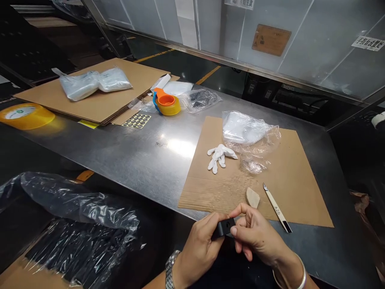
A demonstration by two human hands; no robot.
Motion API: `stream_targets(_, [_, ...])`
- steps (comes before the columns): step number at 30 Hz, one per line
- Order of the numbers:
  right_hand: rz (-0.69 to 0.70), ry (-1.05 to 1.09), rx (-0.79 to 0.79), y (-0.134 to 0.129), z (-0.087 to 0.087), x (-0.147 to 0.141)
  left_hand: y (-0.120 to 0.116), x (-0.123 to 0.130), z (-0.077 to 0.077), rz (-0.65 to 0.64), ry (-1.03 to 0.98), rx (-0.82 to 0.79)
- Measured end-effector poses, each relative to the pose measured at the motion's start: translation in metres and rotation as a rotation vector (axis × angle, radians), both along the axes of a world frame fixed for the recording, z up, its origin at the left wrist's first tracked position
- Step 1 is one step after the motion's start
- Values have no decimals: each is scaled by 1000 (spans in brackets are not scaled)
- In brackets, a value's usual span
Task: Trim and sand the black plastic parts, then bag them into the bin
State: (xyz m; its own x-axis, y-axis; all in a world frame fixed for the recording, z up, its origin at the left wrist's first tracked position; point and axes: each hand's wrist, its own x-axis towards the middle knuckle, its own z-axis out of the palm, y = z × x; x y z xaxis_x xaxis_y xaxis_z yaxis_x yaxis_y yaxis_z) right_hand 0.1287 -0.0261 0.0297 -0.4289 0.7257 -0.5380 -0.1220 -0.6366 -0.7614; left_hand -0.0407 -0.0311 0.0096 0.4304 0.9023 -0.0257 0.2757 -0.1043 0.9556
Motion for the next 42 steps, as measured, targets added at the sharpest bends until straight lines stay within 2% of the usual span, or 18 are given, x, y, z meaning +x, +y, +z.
stream_targets(8, [-18, 19, -51, 0, -4, 0, 0, 0, -3, -20, 11, 21])
stream_targets(12, [-32, 40, -64, 0, -5, -1, 1, 0, -6, -21, -14, -76])
stream_targets(15, [-71, 33, -88, 2, -5, -2, 6, 1, -4, -23, -129, -261])
stream_targets(18, [-126, -3, -60, 5, -5, 0, 10, 1, -2, -144, -405, -552])
stream_targets(21, [-122, -64, 58, 6, -3, 4, 8, 2, -2, -193, -663, -887])
stream_targets(23, [-111, -99, 170, 5, -3, 7, 4, 3, -2, -149, -724, -997])
stream_targets(27, [-55, -81, 287, 3, -5, 12, -2, 5, 1, -106, -741, -1019])
stream_targets(31, [6, -60, 298, 1, -13, 14, -4, 7, 4, -60, -737, -999])
stream_targets(35, [-4, -35, 242, -3, -20, 11, -6, 10, 5, -32, -736, -984])
stream_targets(39, [-110, -63, 220, -4, -26, 7, -2, 13, 1, 81, -738, -1033])
stream_targets(41, [-236, -218, 302, 0, -31, 14, 4, 13, -3, 158, -783, -1101])
stream_targets(42, [-296, -390, 385, 2, -35, 21, 7, 13, -4, 198, -820, -1134])
